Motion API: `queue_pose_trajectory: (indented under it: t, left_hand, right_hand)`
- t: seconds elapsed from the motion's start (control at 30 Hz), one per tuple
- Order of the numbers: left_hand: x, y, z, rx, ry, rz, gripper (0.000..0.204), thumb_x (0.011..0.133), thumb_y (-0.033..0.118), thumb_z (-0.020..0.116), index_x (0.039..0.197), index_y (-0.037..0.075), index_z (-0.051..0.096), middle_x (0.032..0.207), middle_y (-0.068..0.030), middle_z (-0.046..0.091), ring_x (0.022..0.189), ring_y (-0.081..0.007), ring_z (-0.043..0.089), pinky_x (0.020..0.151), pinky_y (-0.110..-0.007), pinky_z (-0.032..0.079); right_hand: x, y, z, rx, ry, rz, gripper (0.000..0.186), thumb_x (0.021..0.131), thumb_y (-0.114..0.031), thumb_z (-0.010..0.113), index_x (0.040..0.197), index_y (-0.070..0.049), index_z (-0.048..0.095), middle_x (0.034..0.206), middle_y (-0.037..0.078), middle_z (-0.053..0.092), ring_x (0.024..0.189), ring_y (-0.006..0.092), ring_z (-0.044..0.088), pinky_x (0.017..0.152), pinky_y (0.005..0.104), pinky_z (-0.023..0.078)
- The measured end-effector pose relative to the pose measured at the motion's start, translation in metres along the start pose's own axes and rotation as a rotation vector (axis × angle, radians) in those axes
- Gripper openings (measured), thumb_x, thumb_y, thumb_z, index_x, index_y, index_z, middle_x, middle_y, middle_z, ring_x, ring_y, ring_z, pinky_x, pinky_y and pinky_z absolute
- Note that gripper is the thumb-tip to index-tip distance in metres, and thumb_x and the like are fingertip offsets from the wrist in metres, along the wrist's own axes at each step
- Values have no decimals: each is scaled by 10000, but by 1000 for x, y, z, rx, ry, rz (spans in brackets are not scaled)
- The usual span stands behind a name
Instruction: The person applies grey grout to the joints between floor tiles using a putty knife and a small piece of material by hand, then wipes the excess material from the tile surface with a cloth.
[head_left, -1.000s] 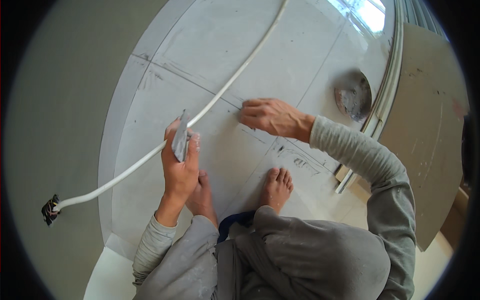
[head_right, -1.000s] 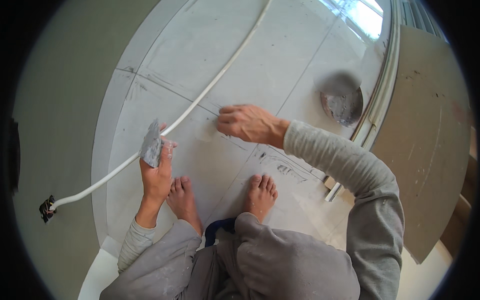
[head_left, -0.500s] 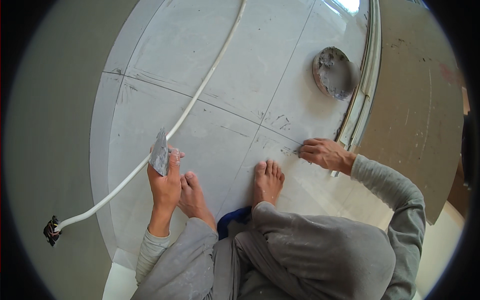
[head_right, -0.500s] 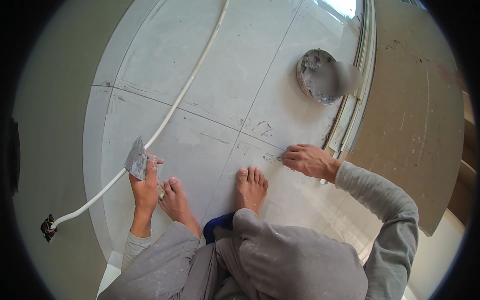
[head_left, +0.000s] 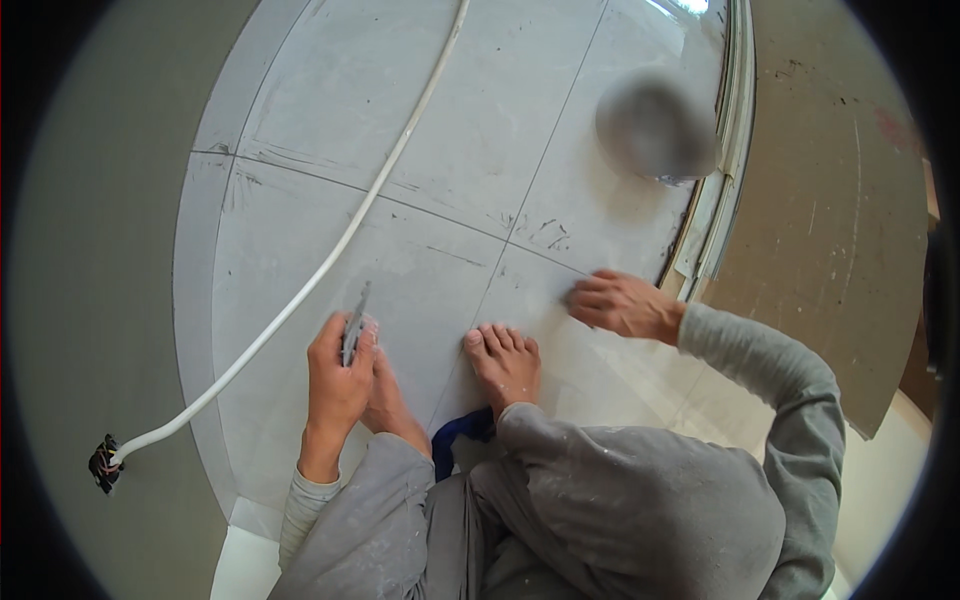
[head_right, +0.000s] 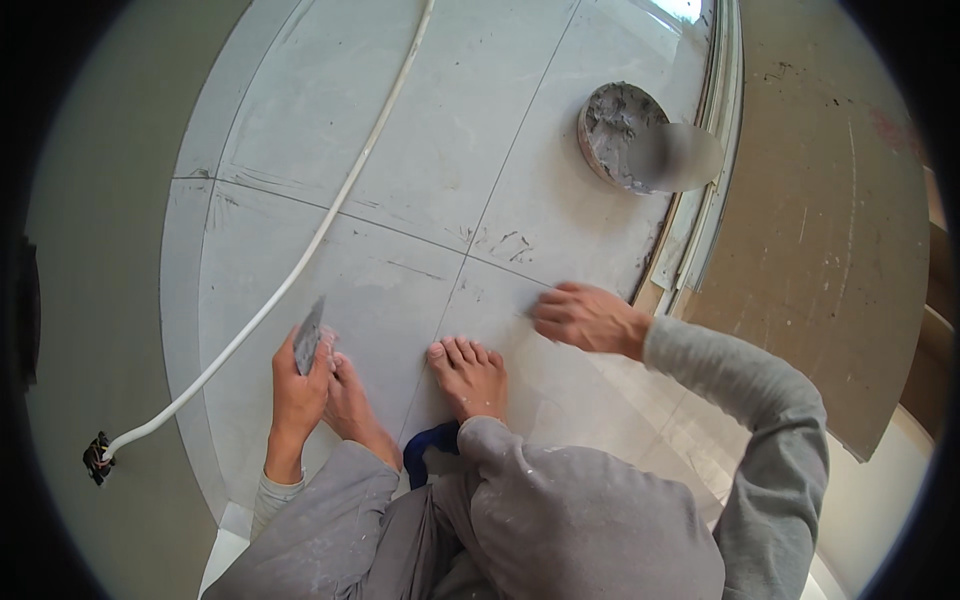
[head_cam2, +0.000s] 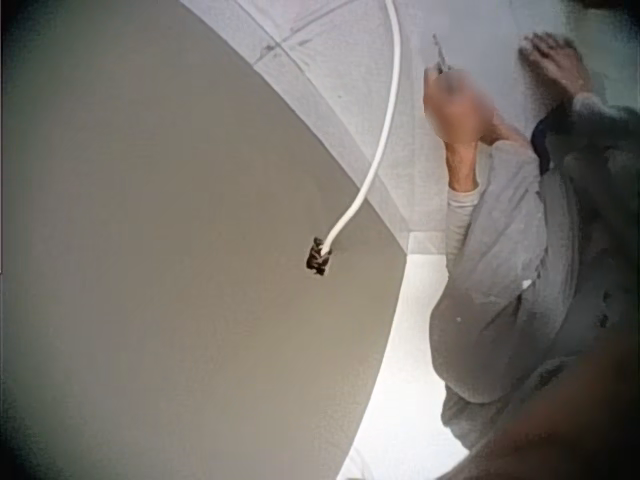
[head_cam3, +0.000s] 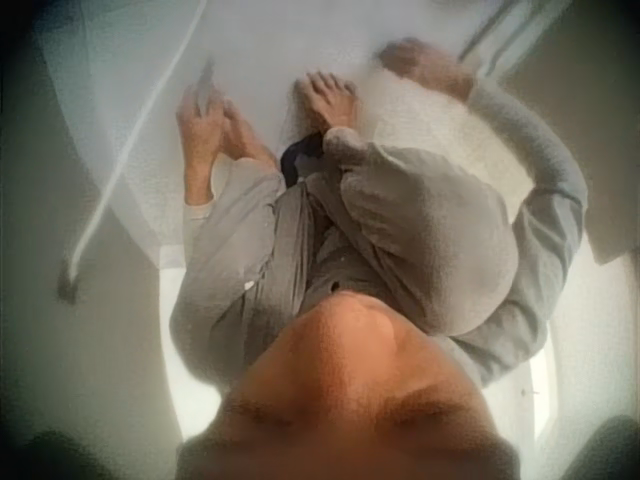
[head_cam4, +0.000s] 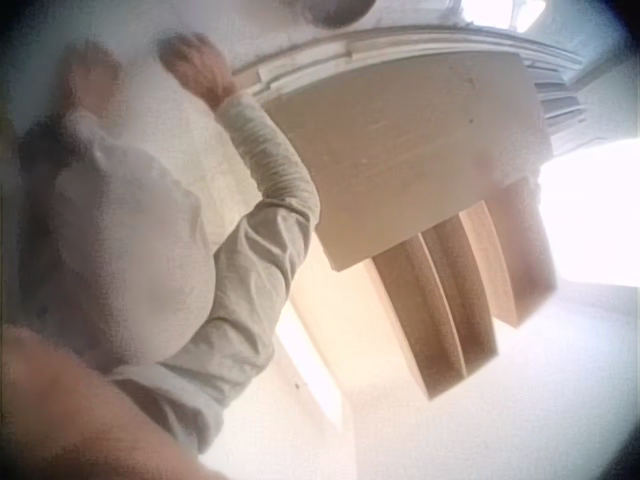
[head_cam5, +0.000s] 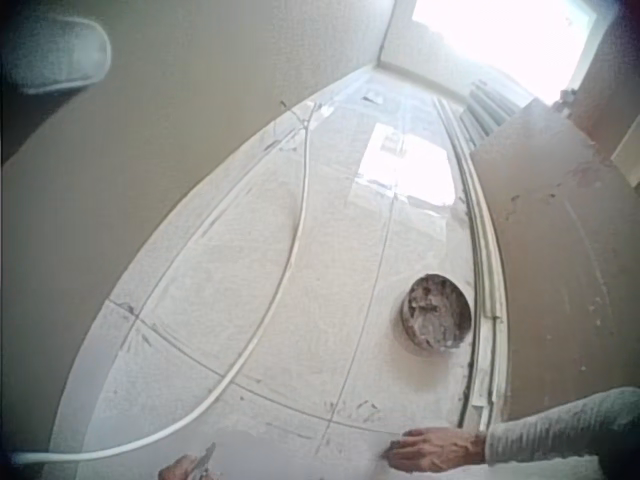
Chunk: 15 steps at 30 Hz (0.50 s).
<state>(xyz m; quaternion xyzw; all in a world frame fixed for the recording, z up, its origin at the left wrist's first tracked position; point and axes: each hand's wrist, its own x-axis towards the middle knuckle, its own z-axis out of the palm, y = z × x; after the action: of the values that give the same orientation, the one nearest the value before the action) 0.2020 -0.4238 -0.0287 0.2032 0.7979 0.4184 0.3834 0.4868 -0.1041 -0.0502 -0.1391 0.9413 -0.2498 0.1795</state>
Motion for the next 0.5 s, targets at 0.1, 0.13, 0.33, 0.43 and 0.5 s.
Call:
queue_pose_trajectory:
  t: [0.1, 0.13, 0.33, 0.43, 0.5]
  left_hand:
    - [0, 8, -1, 108, -132, -27, 188, 965, 150, 695, 972, -26, 627, 714, -119, 589, 641, -184, 578, 603, -343, 470]
    - [0, 14, 1, 140, -218, -7, 213, 951, 161, 709, 944, -29, 613, 699, -143, 591, 621, -219, 586, 587, -362, 461]
    - [0, 16, 32, 328, -633, 142, 300, 909, 233, 747, 945, -3, 565, 792, -214, 648, 722, -423, 635, 641, -473, 483]
    - [-8, 9, 56, 339, -768, 244, 329, 901, 254, 751, 1000, 2, 563, 802, -219, 656, 727, -441, 619, 666, -472, 483]
    - [-10, 3, 67, 337, -752, 233, 341, 902, 244, 744, 1039, -4, 555, 824, -236, 659, 763, -466, 619, 680, -484, 487]
  right_hand:
    - [-25, -9, -22, 95, -302, 150, 242, 942, -91, 625, 1173, -25, 652, 1184, 112, 659, 1157, 288, 621, 978, 424, 514]
    - [-33, -13, -31, 144, -454, 234, 286, 989, -98, 598, 1259, -16, 649, 1279, 131, 655, 1209, 302, 620, 1030, 426, 513]
    - [-33, 16, -22, 162, 19, 370, 357, 814, 5, 661, 1167, -42, 681, 1152, 106, 707, 1150, 285, 629, 961, 415, 505]
    - [-24, 23, -27, 12, 188, 200, 260, 833, -53, 663, 1092, -43, 672, 1051, 84, 685, 1086, 252, 625, 936, 391, 485]
    - [-44, 18, -13, 25, 131, 204, 208, 852, -82, 655, 1057, -48, 666, 1024, 77, 678, 1073, 249, 627, 932, 392, 486]
